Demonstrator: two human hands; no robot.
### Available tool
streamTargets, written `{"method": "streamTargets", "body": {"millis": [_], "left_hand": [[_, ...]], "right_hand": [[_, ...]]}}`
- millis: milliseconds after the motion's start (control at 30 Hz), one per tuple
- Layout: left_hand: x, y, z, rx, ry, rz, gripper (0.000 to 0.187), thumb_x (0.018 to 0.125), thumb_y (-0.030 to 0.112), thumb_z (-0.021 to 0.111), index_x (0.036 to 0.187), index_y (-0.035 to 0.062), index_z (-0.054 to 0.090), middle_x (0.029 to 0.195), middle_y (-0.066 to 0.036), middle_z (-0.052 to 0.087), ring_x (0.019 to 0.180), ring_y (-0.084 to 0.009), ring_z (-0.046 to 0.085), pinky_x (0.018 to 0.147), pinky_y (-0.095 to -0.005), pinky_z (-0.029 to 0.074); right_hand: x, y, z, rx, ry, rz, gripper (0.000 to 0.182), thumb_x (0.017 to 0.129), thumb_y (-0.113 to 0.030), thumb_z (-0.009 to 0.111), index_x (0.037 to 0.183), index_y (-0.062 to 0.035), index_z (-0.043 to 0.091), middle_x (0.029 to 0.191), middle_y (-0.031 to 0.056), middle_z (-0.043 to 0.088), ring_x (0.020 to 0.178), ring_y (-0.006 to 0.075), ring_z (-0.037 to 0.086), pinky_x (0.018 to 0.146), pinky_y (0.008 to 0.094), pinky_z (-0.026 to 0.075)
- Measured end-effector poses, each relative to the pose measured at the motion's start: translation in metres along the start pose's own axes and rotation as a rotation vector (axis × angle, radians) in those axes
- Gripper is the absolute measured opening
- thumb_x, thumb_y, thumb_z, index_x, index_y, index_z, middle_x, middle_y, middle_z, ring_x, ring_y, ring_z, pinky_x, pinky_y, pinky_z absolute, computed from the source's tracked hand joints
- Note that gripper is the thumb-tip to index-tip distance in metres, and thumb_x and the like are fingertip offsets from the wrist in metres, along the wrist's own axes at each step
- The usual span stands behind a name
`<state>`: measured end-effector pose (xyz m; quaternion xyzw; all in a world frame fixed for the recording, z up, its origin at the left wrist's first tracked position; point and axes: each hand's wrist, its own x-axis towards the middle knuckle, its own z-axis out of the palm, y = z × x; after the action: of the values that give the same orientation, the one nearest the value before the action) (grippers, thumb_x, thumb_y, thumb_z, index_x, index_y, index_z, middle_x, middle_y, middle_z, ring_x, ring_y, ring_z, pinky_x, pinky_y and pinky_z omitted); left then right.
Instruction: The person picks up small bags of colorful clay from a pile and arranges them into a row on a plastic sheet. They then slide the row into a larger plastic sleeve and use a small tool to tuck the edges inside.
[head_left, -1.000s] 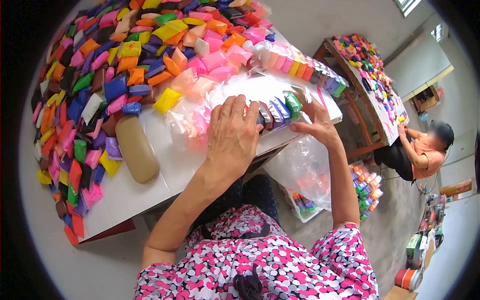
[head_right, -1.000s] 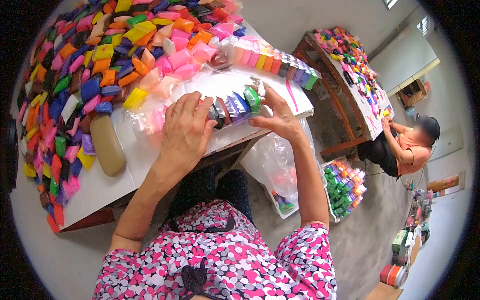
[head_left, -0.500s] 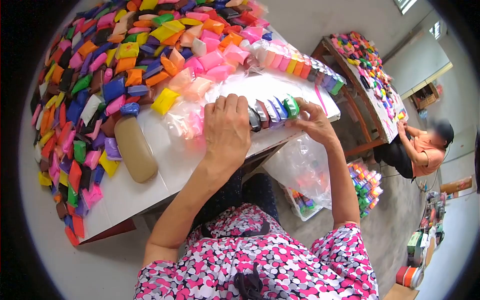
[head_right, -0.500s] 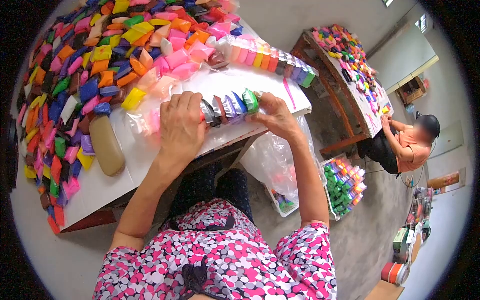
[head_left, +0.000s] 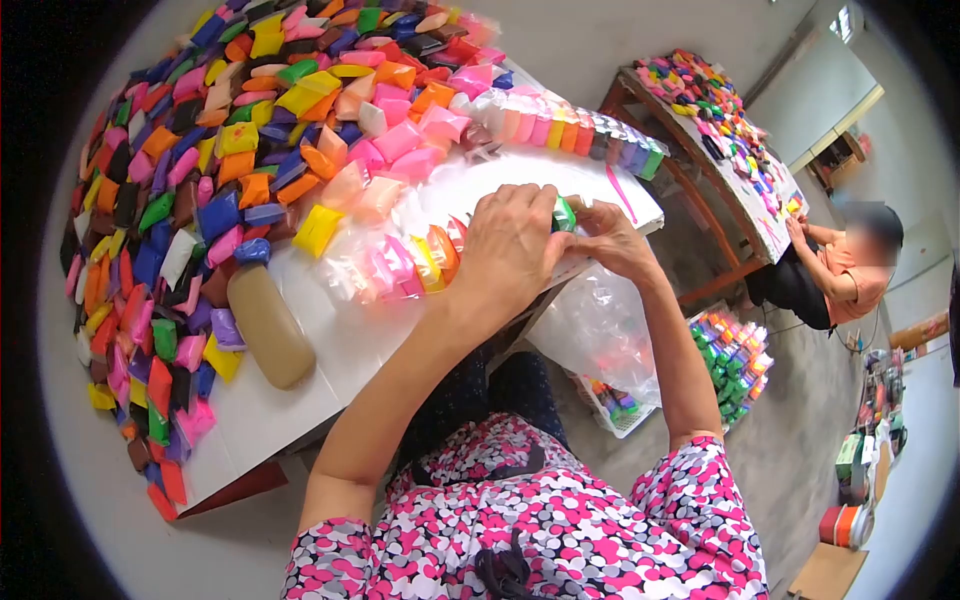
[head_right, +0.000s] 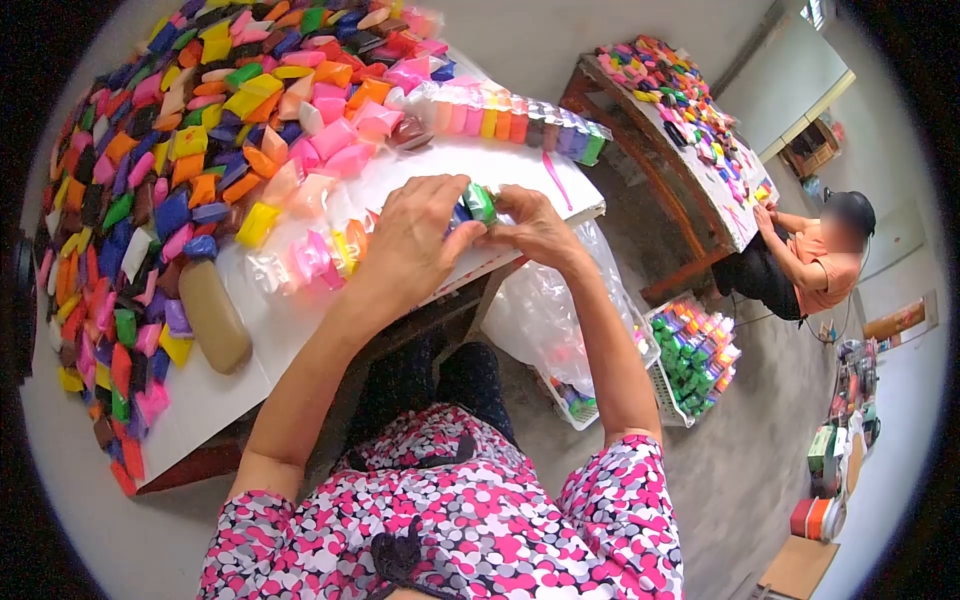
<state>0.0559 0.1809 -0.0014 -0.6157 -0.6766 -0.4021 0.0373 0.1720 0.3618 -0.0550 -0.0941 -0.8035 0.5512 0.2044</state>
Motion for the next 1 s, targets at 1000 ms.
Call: {"method": "streamTargets", "body": {"millis": [1000], "left_hand": [[0.001, -0.007, 0.018, 0.336, -0.137, 0.099, 0.027, 0.091, 0.019, 0.057, 0.115, 0.0097, 0.065, 0.117, -0.011, 0.061, 0.11, -0.028, 0.055, 0.09, -0.0441, 0.043]], "right_hand": [[0.017, -0.043, 0.015, -0.375, 0.446, -0.013, 0.02, 0.088, -0.018, 0.067, 0.083, 0.0015, 0.07, 0.065, -0.0005, 0.061, 0.06, 0.0053, 0.049, 0.055, 0.0241, 0.04]]}}
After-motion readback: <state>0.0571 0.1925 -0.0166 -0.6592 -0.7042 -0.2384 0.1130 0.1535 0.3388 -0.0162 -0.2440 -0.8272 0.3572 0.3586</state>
